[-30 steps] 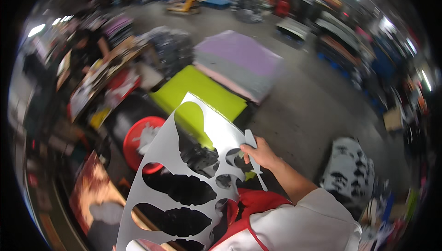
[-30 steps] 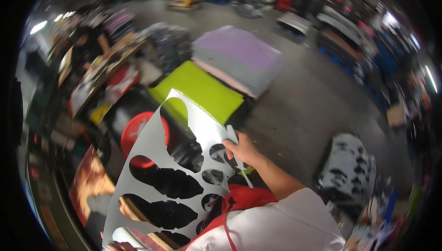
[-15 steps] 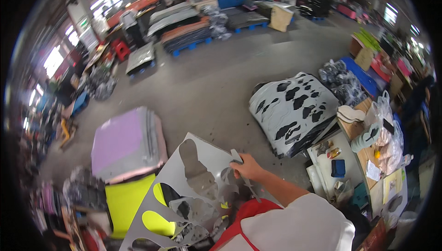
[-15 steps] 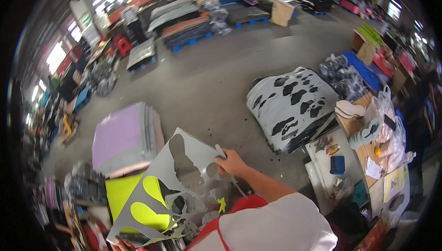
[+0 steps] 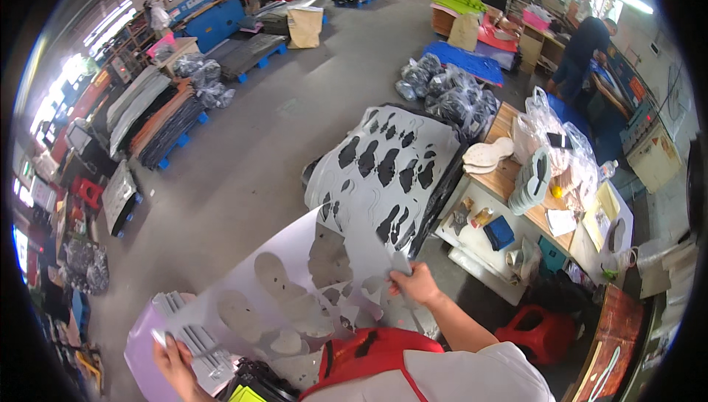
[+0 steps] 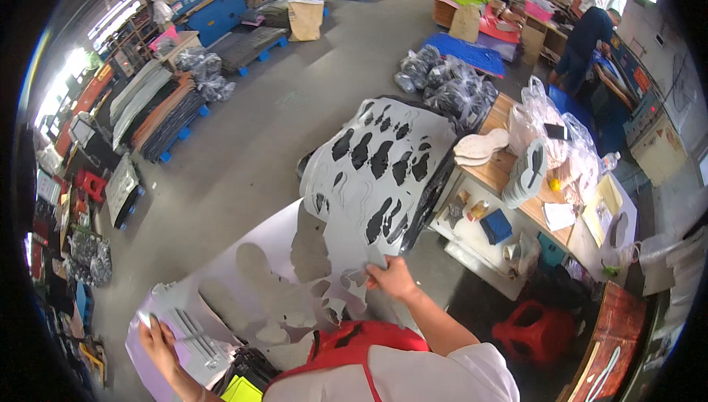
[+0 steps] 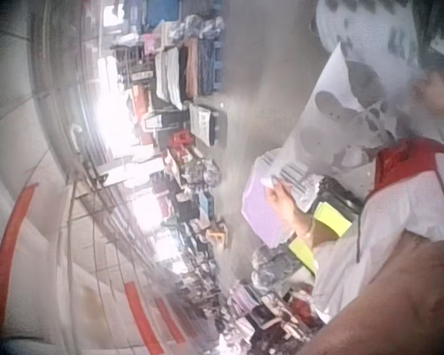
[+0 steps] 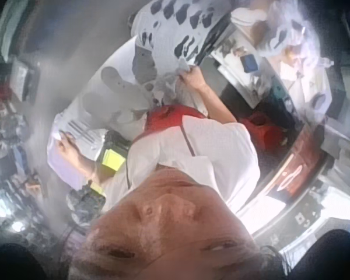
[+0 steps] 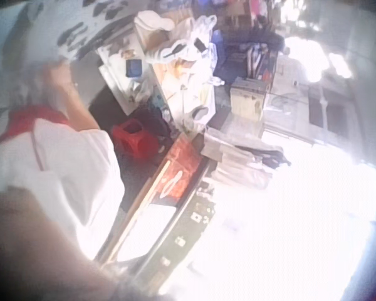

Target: The person places sheets of foam or rubber material onto a cutting machine, presses a button to cut, and removes the cut pieces. They repeat this process with different colored sheets, stacking the cut pieces on a nearby table.

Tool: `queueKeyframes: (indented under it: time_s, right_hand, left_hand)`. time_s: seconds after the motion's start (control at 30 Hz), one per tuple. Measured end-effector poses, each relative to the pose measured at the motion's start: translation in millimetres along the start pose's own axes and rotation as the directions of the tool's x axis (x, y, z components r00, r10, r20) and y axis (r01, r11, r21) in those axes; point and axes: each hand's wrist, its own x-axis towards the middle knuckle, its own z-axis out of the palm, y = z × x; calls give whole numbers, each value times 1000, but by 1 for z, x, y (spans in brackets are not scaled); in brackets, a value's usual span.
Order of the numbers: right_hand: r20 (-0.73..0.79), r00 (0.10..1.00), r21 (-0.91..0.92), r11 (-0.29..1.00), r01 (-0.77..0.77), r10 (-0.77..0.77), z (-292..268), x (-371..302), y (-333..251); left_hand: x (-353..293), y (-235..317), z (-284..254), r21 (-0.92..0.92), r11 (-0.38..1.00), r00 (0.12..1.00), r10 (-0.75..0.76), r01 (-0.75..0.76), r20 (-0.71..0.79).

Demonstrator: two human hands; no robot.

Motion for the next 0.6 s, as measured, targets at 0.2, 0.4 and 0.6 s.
queueKeyframes:
  time_s: [0.2, 0.4, 0.6]
  right_hand:
    - [-355, 932, 287, 941, 179, -69, -13, 4, -10]
    - [-603, 746, 284, 797, 533, -283, -84, 92, -104]
    - [-780, 587, 242, 762, 601, -216, -176, 229, -128]
  left_hand:
    - [175, 38, 117, -105, 994, 977, 53, -31, 209]
    - [319, 145, 405, -177, 835, 646, 521, -521, 558]
    - [313, 79, 581, -2, 549, 460, 702, -836, 543]
